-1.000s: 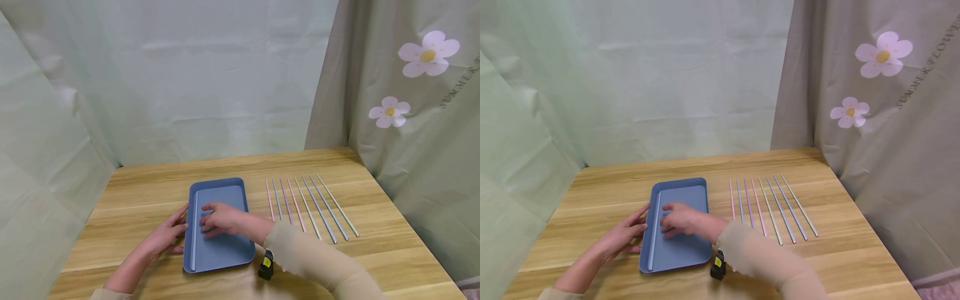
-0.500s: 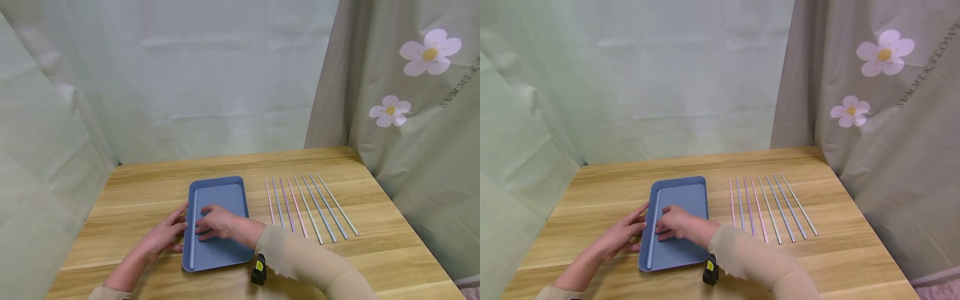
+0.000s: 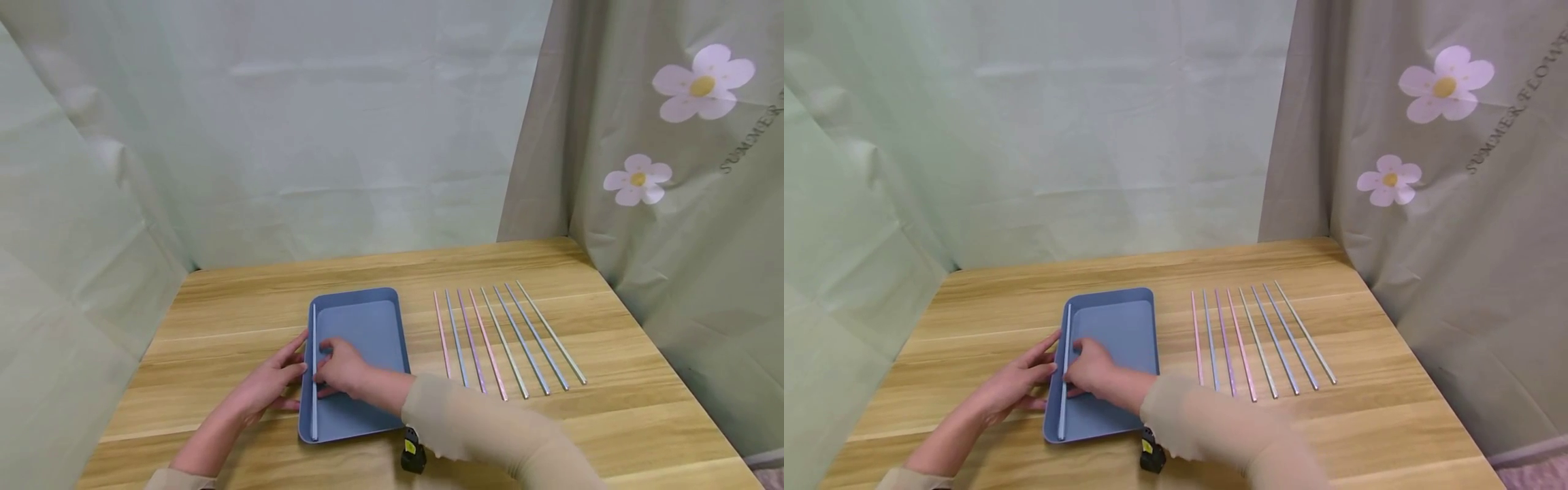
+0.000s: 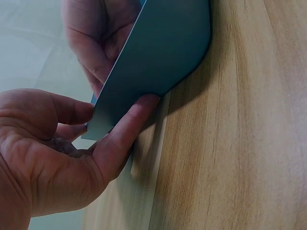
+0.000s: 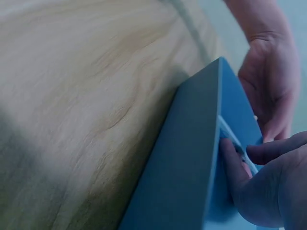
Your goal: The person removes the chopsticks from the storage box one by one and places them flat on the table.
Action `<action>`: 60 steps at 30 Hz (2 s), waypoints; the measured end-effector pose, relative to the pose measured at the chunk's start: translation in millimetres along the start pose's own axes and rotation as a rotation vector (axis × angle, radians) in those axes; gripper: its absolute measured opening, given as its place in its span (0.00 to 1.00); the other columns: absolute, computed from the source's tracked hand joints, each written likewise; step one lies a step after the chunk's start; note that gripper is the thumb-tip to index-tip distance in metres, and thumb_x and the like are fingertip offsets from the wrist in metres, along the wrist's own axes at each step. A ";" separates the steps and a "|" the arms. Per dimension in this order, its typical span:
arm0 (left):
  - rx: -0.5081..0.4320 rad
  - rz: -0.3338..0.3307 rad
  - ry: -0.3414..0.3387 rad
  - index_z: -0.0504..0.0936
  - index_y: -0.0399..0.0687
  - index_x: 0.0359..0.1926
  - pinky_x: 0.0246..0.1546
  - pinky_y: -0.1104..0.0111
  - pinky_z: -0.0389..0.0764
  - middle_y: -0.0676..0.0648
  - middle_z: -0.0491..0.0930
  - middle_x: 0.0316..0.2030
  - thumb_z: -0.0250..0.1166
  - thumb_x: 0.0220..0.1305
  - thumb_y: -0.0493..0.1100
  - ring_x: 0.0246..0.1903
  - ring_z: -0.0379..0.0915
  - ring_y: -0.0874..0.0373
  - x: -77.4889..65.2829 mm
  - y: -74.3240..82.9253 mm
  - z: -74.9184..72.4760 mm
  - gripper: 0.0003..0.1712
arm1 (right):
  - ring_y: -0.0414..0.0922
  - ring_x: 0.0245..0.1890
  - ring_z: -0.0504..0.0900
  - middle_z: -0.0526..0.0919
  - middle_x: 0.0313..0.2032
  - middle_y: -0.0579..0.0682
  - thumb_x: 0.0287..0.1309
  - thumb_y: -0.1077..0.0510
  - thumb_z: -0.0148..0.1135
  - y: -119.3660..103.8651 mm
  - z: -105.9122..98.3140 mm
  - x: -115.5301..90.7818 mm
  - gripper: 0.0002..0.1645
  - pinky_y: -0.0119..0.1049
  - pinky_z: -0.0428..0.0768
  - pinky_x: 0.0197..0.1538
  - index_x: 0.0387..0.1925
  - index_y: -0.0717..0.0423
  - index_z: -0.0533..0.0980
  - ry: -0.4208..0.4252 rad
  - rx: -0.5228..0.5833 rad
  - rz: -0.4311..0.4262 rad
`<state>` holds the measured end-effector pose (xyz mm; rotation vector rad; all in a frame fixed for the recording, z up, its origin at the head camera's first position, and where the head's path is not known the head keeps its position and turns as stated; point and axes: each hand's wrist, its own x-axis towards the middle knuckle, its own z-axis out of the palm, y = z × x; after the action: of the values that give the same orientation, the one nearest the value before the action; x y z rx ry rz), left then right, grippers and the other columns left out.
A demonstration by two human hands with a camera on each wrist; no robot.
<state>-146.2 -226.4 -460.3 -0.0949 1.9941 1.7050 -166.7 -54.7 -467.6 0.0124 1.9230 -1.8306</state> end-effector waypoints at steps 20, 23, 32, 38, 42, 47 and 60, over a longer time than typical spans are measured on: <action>0.003 -0.007 0.019 0.46 0.62 0.83 0.39 0.47 0.87 0.30 0.52 0.73 0.48 0.80 0.36 0.63 0.67 0.34 -0.5 2.4 1.3 0.39 | 0.46 0.28 0.77 0.74 0.33 0.52 0.59 0.76 0.63 -2.6 -28.4 -0.5 0.45 0.44 0.86 0.25 0.75 0.50 0.64 -0.042 -0.016 -0.066; 0.000 -0.008 0.024 0.46 0.64 0.83 0.39 0.47 0.87 0.30 0.53 0.73 0.48 0.80 0.36 0.63 0.66 0.33 -0.6 2.3 1.4 0.39 | 0.46 0.29 0.78 0.75 0.33 0.52 0.60 0.75 0.63 -7.0 -40.1 -3.0 0.45 0.45 0.87 0.26 0.76 0.50 0.63 -0.059 -0.011 -0.065; -0.003 0.009 0.023 0.47 0.64 0.83 0.38 0.47 0.87 0.31 0.53 0.74 0.49 0.80 0.35 0.65 0.65 0.34 -1.3 2.3 2.2 0.39 | 0.48 0.33 0.83 0.75 0.37 0.55 0.59 0.76 0.63 -19.6 -81.0 -18.5 0.46 0.48 0.88 0.30 0.76 0.49 0.64 -0.090 0.042 -0.103; -0.003 0.010 0.033 0.48 0.64 0.83 0.37 0.47 0.87 0.31 0.54 0.74 0.50 0.79 0.35 0.64 0.66 0.35 -1.1 0.5 2.7 0.39 | 0.48 0.36 0.82 0.75 0.40 0.56 0.60 0.75 0.61 -28.7 -115.4 -32.2 0.47 0.49 0.88 0.33 0.78 0.50 0.60 -0.119 0.039 -0.131; -0.007 0.015 0.031 0.47 0.63 0.83 0.38 0.47 0.87 0.31 0.54 0.74 0.49 0.80 0.35 0.65 0.65 0.34 -1.2 -1.0 2.9 0.39 | 0.48 0.36 0.81 0.74 0.41 0.56 0.59 0.74 0.61 -30.5 -140.0 -38.7 0.49 0.47 0.88 0.33 0.79 0.50 0.58 -0.107 0.043 -0.141; 0.000 0.012 0.031 0.47 0.63 0.83 0.37 0.47 0.87 0.31 0.53 0.74 0.49 0.80 0.35 0.65 0.64 0.34 1.1 -1.2 3.1 0.39 | 0.49 0.38 0.82 0.73 0.42 0.56 0.60 0.74 0.61 -31.9 -173.9 -48.4 0.49 0.49 0.88 0.37 0.79 0.50 0.57 -0.081 0.037 -0.125; 0.039 0.002 0.058 0.48 0.62 0.83 0.33 0.47 0.87 0.29 0.57 0.72 0.51 0.79 0.35 0.61 0.69 0.37 1.5 -10.8 3.9 0.39 | 0.47 0.40 0.80 0.71 0.48 0.58 0.64 0.71 0.62 -23.3 -289.8 -85.0 0.49 0.47 0.88 0.39 0.81 0.54 0.51 -0.031 -0.070 -0.101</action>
<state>-142.2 -224.6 -471.1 -0.1309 2.0691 1.6814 -195.6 243.0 -419.8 -0.1382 1.9978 -1.8144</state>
